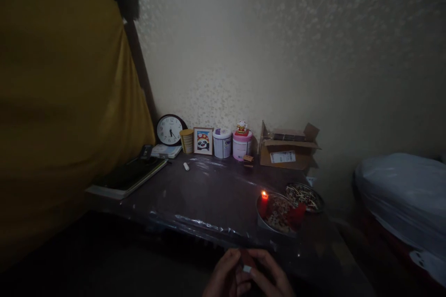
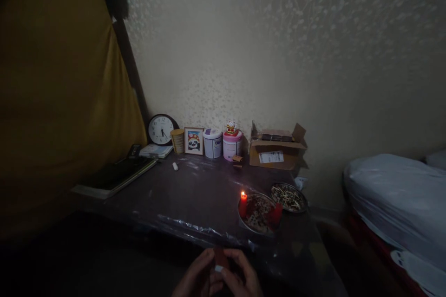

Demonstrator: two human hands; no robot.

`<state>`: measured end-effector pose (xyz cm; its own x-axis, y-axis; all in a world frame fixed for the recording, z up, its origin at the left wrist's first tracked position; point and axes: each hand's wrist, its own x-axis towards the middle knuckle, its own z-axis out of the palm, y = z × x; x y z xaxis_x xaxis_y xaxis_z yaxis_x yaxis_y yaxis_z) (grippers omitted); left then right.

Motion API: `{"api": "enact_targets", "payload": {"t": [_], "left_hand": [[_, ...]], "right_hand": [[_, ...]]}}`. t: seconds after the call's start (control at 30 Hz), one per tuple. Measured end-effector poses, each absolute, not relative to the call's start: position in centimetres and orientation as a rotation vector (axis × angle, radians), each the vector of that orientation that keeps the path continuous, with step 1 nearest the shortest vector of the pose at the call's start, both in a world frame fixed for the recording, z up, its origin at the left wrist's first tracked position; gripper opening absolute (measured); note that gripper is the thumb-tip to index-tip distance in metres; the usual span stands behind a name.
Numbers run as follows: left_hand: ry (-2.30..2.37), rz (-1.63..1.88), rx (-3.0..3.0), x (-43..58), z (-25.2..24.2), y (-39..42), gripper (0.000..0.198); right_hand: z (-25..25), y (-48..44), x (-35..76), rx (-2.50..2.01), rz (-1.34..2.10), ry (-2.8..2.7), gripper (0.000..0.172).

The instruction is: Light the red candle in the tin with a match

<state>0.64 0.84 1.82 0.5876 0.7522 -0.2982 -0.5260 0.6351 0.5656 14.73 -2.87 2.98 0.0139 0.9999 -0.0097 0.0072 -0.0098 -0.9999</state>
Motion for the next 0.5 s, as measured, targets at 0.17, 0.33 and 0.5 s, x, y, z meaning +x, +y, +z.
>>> {"api": "enact_targets", "payload": {"t": [0.17,0.33,0.5], "left_hand": [[0.549,0.784,0.462,0.6,1.6,0.8,0.021],[0.565,0.784,0.482,0.6,1.8,0.5,0.024],[0.607,0.725,0.464,0.7,0.8,0.8,0.032]], "right_hand": [[4.0,-3.2,14.2,-1.231,1.188,-1.198,0.038],[3.5,-3.4,13.9,-1.246,1.131,-1.214,0.037],[0.8,-3.3,13.8,-1.369,1.011,-1.164,0.04]]}}
